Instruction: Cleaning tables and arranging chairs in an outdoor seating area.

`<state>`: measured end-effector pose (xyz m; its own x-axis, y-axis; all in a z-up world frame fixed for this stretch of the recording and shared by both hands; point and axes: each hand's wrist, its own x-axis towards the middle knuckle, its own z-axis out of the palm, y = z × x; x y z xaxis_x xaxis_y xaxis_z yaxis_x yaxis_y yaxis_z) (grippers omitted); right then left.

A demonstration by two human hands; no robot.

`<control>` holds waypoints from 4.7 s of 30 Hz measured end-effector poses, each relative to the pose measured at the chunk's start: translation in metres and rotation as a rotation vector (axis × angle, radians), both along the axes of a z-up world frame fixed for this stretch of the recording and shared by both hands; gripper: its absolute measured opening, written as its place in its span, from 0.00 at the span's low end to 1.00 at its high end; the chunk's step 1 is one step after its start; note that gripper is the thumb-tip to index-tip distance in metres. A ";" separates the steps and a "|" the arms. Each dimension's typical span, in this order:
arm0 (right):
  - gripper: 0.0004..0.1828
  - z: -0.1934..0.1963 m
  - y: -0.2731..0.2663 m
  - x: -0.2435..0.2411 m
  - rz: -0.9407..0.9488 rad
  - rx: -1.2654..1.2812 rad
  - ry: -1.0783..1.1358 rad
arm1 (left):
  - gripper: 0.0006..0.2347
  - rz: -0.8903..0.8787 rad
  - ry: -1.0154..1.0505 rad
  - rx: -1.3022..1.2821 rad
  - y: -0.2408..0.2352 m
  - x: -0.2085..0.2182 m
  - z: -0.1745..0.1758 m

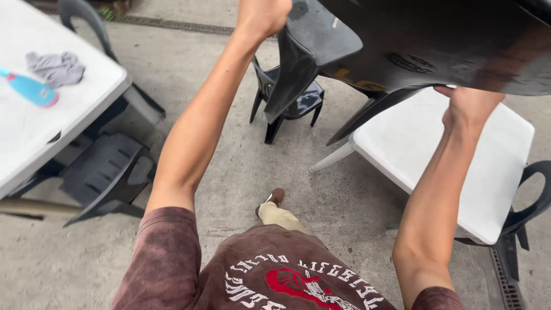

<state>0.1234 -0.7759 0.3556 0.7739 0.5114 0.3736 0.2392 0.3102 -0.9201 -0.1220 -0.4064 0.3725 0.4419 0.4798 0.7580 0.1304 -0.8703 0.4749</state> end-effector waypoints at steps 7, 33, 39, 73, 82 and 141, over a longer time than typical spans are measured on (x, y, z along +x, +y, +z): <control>0.26 -0.001 -0.082 -0.082 0.052 0.060 -0.033 | 0.17 0.110 -0.051 -0.028 -0.143 -0.091 0.007; 0.23 -0.113 -0.330 -0.206 -0.074 -0.153 0.225 | 0.22 -0.352 -0.146 -0.505 -0.411 -0.226 -0.130; 0.25 -0.271 -0.370 -0.185 -0.138 -0.137 0.025 | 0.17 -0.318 -0.070 -0.634 -0.441 -0.205 -0.188; 0.24 -0.569 -0.435 0.012 -0.299 -0.992 0.786 | 0.29 -0.086 1.195 -0.826 -0.400 0.121 -0.573; 0.33 -0.583 -0.421 0.059 -0.234 -1.046 0.812 | 0.31 -0.036 1.222 -0.837 -0.403 0.161 -0.586; 0.41 -0.166 0.176 -0.117 -0.111 -0.570 0.146 | 0.33 -0.204 0.359 -0.675 0.095 -0.058 -0.150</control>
